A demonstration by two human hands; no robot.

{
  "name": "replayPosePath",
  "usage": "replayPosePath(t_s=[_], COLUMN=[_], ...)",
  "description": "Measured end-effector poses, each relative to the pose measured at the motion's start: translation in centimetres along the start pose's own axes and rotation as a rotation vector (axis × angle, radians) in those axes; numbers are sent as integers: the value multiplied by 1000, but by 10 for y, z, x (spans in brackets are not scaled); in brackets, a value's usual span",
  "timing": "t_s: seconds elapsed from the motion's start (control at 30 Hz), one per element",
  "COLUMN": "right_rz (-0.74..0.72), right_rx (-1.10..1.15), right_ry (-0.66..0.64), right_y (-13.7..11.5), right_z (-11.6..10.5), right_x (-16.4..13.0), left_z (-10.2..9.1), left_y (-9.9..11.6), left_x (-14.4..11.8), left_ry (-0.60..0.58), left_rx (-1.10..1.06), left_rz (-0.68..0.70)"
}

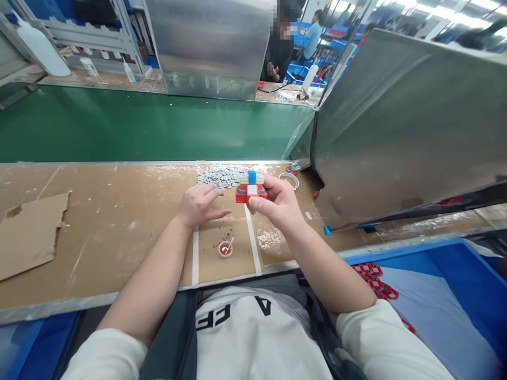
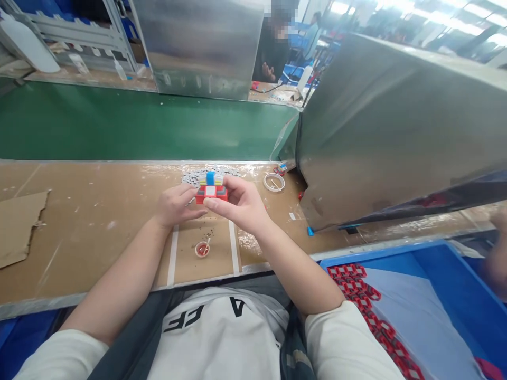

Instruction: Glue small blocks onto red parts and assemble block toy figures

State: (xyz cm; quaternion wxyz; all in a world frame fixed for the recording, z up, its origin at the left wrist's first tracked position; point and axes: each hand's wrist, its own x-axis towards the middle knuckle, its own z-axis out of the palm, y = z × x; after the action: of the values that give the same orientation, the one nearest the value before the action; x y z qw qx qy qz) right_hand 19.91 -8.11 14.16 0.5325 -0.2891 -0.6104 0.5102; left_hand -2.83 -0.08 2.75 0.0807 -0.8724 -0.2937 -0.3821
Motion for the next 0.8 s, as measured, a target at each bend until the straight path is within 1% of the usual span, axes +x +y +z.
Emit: replayPosePath(t_s=[0.1, 0.2, 0.33, 0.43, 0.53, 0.67, 0.8], right_rz=[-37, -63, -101, -123, -130, -141, -72], right_rx=[-28, -61, -79, -44, 6, 149, 270], right_ry=[16, 46, 69, 41, 11, -33, -55], right_y=[-23, -45, -64, -67, -64, -60, -64], right_z=[4, 8, 11, 10, 8, 8, 11], right_x=[0, -2, -7, -12, -16, -17, -16], left_z=[-2, -4, -5, -5, -5, -5, -6], left_y=[0, 0, -1, -2, -2, -3, -3], left_x=[1, 1, 0, 0, -1, -2, -1], left_ry=[2, -40, -81, -98, -121, -155, -177], left_rx=[16, 6, -34, -60, -70, -84, -69], left_rz=[11, -10, -43, -69, -77, -75, -68])
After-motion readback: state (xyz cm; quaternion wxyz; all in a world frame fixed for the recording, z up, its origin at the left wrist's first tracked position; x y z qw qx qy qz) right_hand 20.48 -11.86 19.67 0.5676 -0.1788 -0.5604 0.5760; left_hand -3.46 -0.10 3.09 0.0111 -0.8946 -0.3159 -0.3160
